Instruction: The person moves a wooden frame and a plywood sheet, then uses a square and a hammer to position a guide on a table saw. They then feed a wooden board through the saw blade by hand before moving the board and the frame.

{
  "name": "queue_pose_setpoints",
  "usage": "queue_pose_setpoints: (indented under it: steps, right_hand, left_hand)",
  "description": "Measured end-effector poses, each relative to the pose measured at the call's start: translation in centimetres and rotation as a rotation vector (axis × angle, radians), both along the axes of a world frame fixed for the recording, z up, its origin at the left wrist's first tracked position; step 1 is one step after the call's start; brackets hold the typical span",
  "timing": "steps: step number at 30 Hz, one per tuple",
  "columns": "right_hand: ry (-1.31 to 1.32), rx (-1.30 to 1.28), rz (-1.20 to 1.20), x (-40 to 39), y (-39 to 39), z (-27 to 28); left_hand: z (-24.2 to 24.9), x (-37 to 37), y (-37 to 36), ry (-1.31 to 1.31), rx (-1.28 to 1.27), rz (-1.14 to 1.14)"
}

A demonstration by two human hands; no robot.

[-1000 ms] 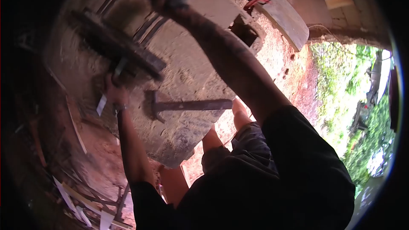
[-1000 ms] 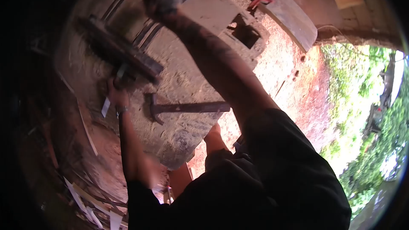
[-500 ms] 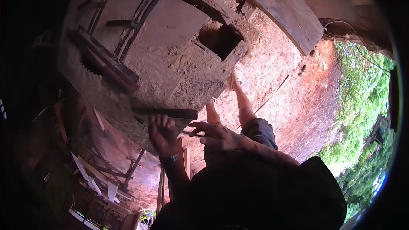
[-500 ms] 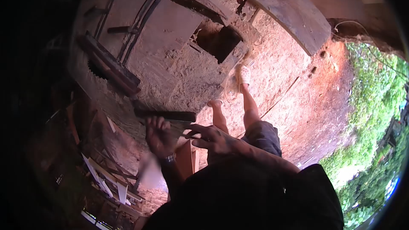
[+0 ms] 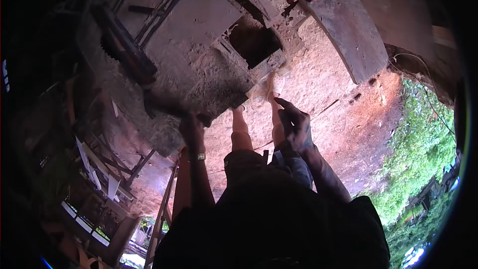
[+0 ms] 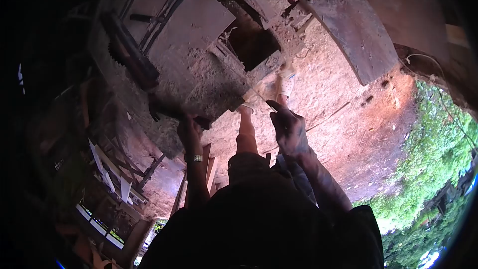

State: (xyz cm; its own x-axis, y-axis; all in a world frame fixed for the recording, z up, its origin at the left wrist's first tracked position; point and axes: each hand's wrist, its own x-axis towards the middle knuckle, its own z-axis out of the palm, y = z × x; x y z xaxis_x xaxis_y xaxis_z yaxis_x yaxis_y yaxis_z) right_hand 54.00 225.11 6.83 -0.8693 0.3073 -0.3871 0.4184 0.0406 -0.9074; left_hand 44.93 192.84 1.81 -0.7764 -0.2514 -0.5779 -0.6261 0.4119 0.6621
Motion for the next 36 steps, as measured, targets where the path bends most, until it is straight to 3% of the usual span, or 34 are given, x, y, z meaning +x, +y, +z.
queue_pose_setpoints:
  steps: [2,4,7,10,13,16,19,21,23,24,26,27,29,30,31,32,34,36]
  right_hand:
    - [-0.087,-0.039,-0.045,0.6,0.1,-0.3]
    - [-0.118,-0.088,-0.106,1.3,0.3,-0.9]
    - [-0.11,-0.174,-0.243,2.1,0.1,-1.5]
    - [-0.157,-0.207,-0.224,2.4,0.4,-1.4]
    - [-0.213,-0.452,-0.301,3.1,0.3,-2.5]
    - [-0.292,-0.889,-0.509,3.7,0.1,-3.2]
    - [-0.295,-1.026,-0.607,3.8,-0.6,-3.6]
    - [-0.283,-1.127,-0.555,3.9,-0.6,-4.4]
    - [-0.16,-0.86,-0.453,3.4,-1.1,-4.6]
    - [-0.082,-0.743,-0.392,3.1,-1.6,-4.7]
    - [-0.006,-0.228,-0.248,2.2,-1.9,-3.8]
    - [0.046,0.026,-0.099,2.4,-1.8,-3.1]
    - [0.27,0.396,0.145,2.8,-1.2,-3.6]
    - [0.263,0.445,0.197,1.9,-2.0,-2.6]
    - [0.259,0.494,0.249,0.9,-2.8,-1.8]
    - [0.092,0.484,0.254,-0.7,-3.8,1.2]
    - [0.144,0.564,0.298,-3.6,-4.7,2.0]
    - [0.479,0.588,0.306,-6.9,-4.3,-0.2]
  left_hand:
    - [-2.1,0.2,-5.2,0.254,-0.433,-0.296]
    - [-1.4,-0.7,-6.2,0.383,-0.565,-0.225]
    - [-0.4,-1.4,-5.5,-0.163,-0.174,0.255]
    - [-0.1,-3.1,-3.7,-0.214,-0.217,0.197]
    - [-1.6,-3.9,-5.1,-0.211,-0.188,0.015]
    - [-2.2,-3.4,-5.3,-0.087,-0.11,0.076]
    - [-1.4,-3.3,-4.2,-0.099,-0.117,0.15]
    - [-5.3,-1.9,-7.3,0.126,-0.155,-0.14]
    - [-7.1,-1.1,-9.8,0.356,-0.536,-0.589]
    - [-7.2,-1.1,-9.7,0.433,-0.902,-0.904]
    - [-6.3,-1.1,-8.3,0.164,-0.474,-0.291]
    - [-4.1,-1.6,-6.1,0.404,-0.427,-0.208]
    - [-3.5,-2.0,-5.9,0.209,-0.329,-0.05]
    - [-2.4,-2.2,-5.2,0.129,-0.245,0.035]
    - [-4.3,-1.9,-5.8,0.267,-0.384,-0.052]
    - [-5.0,-1.7,-6.1,0.294,-0.406,-0.055]
    - [-5.1,-1.9,-6.0,0.248,-0.333,0.033]
    - [-5.4,-1.8,-5.8,0.247,-0.272,0.1]
